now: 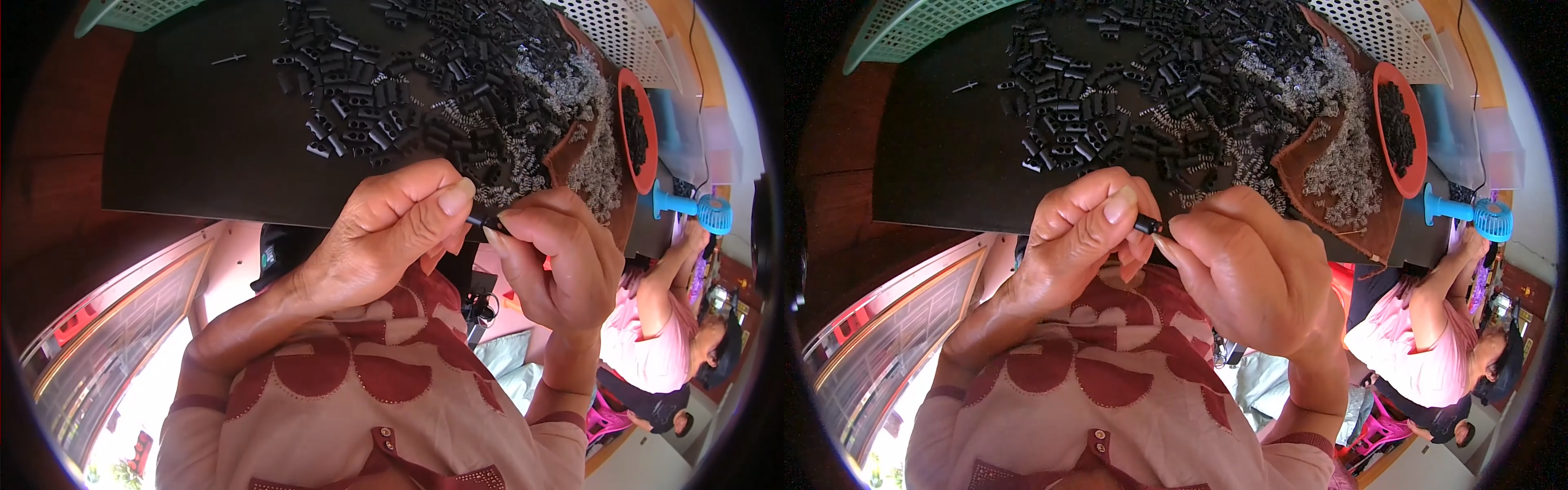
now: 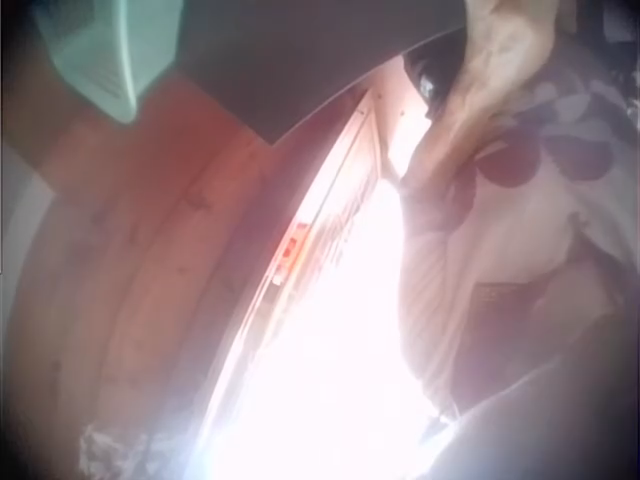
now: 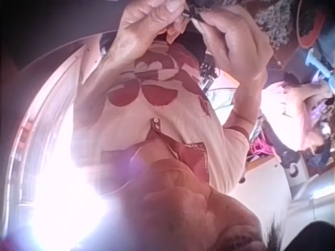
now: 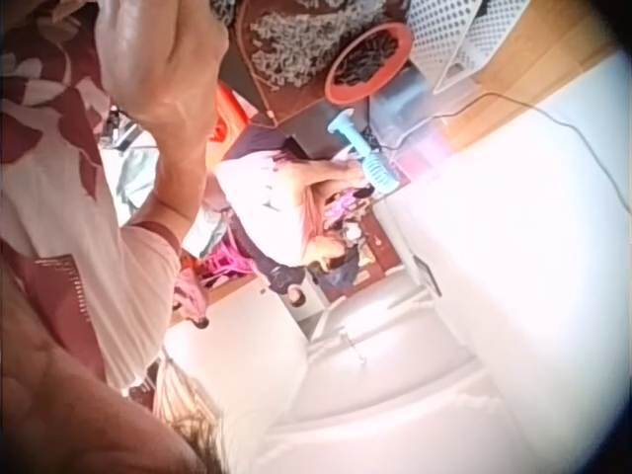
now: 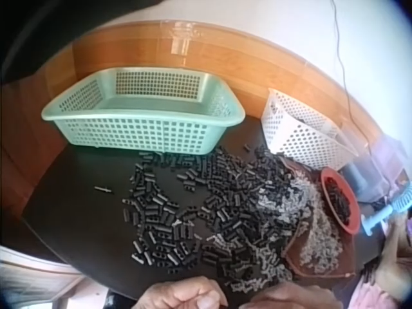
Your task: The person assembles plastic cord locks by hand, picking up small springs and plastic pieces from the table and fitting them together.
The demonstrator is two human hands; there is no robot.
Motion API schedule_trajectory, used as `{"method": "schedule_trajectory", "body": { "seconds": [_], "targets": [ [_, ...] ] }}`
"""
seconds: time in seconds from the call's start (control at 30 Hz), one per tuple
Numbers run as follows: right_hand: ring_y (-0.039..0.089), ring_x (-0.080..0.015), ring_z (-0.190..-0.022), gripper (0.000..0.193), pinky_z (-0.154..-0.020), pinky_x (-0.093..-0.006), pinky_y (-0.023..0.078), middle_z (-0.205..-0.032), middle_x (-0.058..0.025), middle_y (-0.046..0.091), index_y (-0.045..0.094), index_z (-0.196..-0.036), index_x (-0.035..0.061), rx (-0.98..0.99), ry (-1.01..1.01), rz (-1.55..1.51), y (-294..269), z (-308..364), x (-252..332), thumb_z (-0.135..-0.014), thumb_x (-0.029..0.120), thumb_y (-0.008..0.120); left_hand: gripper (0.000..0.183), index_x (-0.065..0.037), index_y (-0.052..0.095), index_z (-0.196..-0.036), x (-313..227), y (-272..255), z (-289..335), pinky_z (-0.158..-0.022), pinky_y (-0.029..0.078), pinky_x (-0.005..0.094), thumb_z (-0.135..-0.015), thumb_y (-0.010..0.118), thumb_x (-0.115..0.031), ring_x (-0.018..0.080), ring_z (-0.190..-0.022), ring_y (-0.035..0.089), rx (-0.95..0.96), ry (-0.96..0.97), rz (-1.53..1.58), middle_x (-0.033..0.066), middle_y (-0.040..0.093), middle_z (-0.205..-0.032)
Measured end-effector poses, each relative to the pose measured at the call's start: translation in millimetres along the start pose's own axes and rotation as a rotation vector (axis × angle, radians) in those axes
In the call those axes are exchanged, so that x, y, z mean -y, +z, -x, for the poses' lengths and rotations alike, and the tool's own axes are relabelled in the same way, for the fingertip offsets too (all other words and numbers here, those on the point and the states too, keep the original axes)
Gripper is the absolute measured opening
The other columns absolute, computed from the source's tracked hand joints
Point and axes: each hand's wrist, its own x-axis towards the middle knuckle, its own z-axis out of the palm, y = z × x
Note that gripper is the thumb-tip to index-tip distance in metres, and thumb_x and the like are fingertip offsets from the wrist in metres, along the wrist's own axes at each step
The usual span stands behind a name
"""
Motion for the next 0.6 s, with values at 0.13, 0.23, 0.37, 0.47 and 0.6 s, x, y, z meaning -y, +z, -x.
{"method": "schedule_trajectory", "body": {
  "seconds": [0.13,0.23,0.37,0.47,0.6],
  "targets": [
    [0.057,-0.0217,-0.05,0.022,-0.04,-0.0312,0.043,-0.07,-0.01,0.057,0.059,-0.082,0.0,-0.003,-0.005,-0.009,0,1,2,-0.068,-0.005,0.076,0.039,0.002,0.053,-0.09,-1,1,0,-0.058,0.041,0.0235,-0.1,0.044,-0.034,0.0105,-0.061,0.05,-0.013,-0.036,-0.027,0.0053,0.052,-0.073],
    [0.057,-0.0219,-0.05,0.022,-0.039,-0.0309,0.042,-0.07,-0.01,0.057,0.059,-0.083,0.0002,-0.012,0.026,-0.007,0,2,4,-0.068,-0.006,0.074,0.039,0.002,0.053,-0.091,-1,1,-1,-0.059,0.041,0.0232,-0.1,0.044,-0.035,0.0101,-0.061,0.05,-0.003,-0.031,-0.019,0.0049,0.052,-0.074],
    [0.056,-0.0219,-0.049,0.022,-0.039,-0.031,0.042,-0.07,-0.0101,0.057,0.059,-0.084,-0.0001,0.023,0.031,-0.042,-2,2,4,-0.069,-0.006,0.073,0.039,0.001,0.054,-0.092,-2,1,0,-0.059,0.04,0.0224,-0.1,0.044,-0.035,0.0088,-0.061,0.049,-0.005,-0.042,-0.085,0.0043,0.053,-0.074],
    [0.055,-0.0219,-0.048,0.022,-0.039,-0.0309,0.042,-0.07,-0.0104,0.056,0.059,-0.084,-0.0011,0.042,0.02,-0.042,0,1,6,-0.069,-0.006,0.073,0.038,0.0,0.055,-0.092,-1,0,1,-0.058,0.039,0.0218,-0.1,0.045,-0.035,0.0078,-0.061,0.049,-0.012,-0.062,-0.103,0.0036,0.052,-0.073],
    [0.054,-0.0223,-0.047,0.022,-0.038,-0.0309,0.042,-0.069,-0.0107,0.055,0.058,-0.084,-0.0026,0.046,0.041,0.054,-1,2,16,-0.068,-0.007,0.073,0.035,-0.001,0.056,-0.091,-2,-1,-1,-0.057,0.038,0.0211,-0.101,0.044,-0.032,0.0069,-0.06,0.047,0.028,-0.064,-0.108,0.002,0.051,-0.07]
  ]
}}
